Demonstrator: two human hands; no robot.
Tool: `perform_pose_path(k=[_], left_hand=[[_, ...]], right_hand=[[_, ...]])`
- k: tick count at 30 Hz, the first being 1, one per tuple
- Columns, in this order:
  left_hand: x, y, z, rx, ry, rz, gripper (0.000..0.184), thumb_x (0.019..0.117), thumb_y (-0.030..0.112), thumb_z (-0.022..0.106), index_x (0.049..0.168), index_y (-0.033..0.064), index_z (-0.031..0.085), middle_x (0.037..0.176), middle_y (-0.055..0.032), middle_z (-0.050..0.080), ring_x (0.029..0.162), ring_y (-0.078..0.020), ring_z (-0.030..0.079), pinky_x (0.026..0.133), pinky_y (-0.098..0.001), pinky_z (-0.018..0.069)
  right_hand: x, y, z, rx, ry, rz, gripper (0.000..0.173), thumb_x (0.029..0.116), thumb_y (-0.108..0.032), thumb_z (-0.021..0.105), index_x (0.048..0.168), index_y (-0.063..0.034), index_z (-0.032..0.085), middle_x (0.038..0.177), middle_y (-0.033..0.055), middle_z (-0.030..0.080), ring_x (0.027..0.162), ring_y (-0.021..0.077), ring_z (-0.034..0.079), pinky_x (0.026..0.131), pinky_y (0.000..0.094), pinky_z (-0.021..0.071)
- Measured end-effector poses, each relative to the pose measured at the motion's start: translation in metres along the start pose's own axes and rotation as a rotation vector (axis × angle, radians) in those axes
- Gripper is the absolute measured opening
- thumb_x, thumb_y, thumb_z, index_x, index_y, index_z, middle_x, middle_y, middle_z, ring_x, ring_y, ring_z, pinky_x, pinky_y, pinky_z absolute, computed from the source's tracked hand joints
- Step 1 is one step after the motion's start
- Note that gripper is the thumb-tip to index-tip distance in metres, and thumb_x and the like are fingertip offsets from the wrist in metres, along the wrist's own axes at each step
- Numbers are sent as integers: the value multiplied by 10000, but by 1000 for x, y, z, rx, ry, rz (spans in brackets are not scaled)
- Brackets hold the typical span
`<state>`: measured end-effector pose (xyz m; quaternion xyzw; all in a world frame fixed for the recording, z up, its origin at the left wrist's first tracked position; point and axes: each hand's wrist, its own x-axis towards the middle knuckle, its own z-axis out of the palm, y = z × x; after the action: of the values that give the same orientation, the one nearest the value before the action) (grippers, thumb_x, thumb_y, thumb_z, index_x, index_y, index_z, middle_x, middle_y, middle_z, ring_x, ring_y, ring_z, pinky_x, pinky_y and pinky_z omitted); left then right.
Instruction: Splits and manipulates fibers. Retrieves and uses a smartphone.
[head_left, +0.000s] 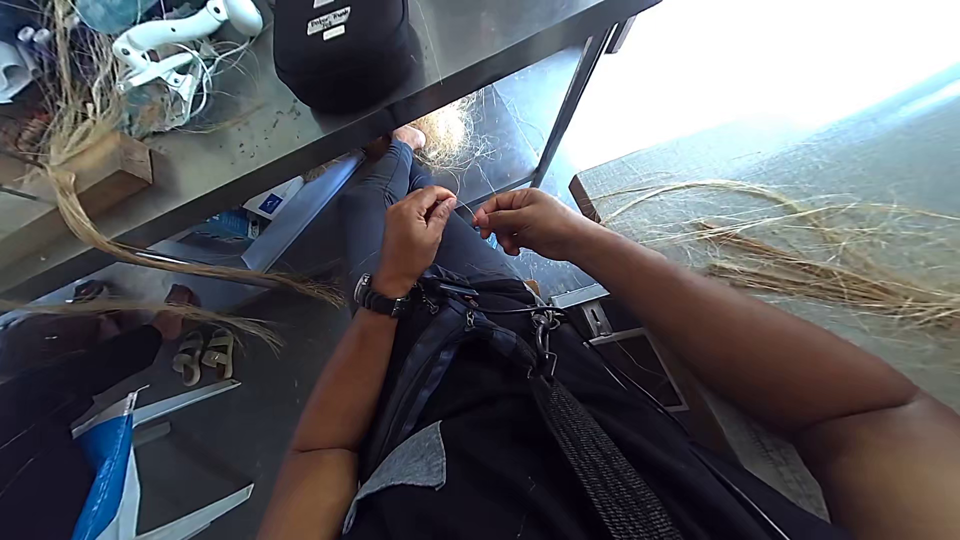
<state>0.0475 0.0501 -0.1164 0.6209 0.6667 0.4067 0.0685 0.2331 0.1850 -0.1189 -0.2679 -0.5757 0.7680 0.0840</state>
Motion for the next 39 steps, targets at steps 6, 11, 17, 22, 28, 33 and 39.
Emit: perform_pose_path(k=[6,11,17,22,28,33,39], left_hand=[[-7,-2,3,7,44,-22,173,1048,243,599,1099,115,704,825,-37,657,606,-109,570,556,-272,498],[-4,4,5,-34,-113,48,157,1039,166,605,1093,83,727,861,-53,691,639,-107,609,597,-280,535],[-2,6,10,-95,-139,79,150,1030,131,609,1090,73,734,876,-44,697,652,-84,608,608,-250,531],[-5,3,10,-128,-85,46,163,1043,163,598,1109,89,727,817,-32,672,593,-88,577,546,-244,507],[-7,-1,6,-32,112,-96,207,1076,262,547,1130,118,686,710,-33,604,509,-123,523,462,-267,459],[-6,-2,8,29,168,-119,215,1083,277,530,1120,116,668,685,-33,584,495,-127,507,453,-271,443],[-5,2,9,-117,-84,-27,173,1053,205,586,1121,99,704,716,-33,628,501,-115,531,460,-266,472]], right_hand=[[-2,-3,-2,176,-37,-32,148,1049,-127,576,1037,-26,683,858,49,701,533,73,557,508,230,507],[-2,-4,-3,272,8,-55,147,1047,-88,555,1096,-17,674,858,57,682,568,97,583,540,250,536],[-1,-4,-1,363,68,6,27,1021,-62,602,1034,-39,605,876,84,696,588,117,619,566,264,558],[1,-2,-4,311,59,23,83,1032,-118,609,1030,-45,650,882,74,720,586,106,627,525,239,532],[-1,-3,-4,255,-26,-1,117,1037,-124,605,1034,-29,673,895,78,724,590,96,626,528,231,533],[-2,-2,-3,282,-105,-78,122,1040,-86,583,1021,-16,681,886,82,729,607,107,644,551,252,559],[0,-1,-2,328,-42,-77,125,1029,-46,581,1082,4,683,901,84,716,647,130,663,608,284,593]])
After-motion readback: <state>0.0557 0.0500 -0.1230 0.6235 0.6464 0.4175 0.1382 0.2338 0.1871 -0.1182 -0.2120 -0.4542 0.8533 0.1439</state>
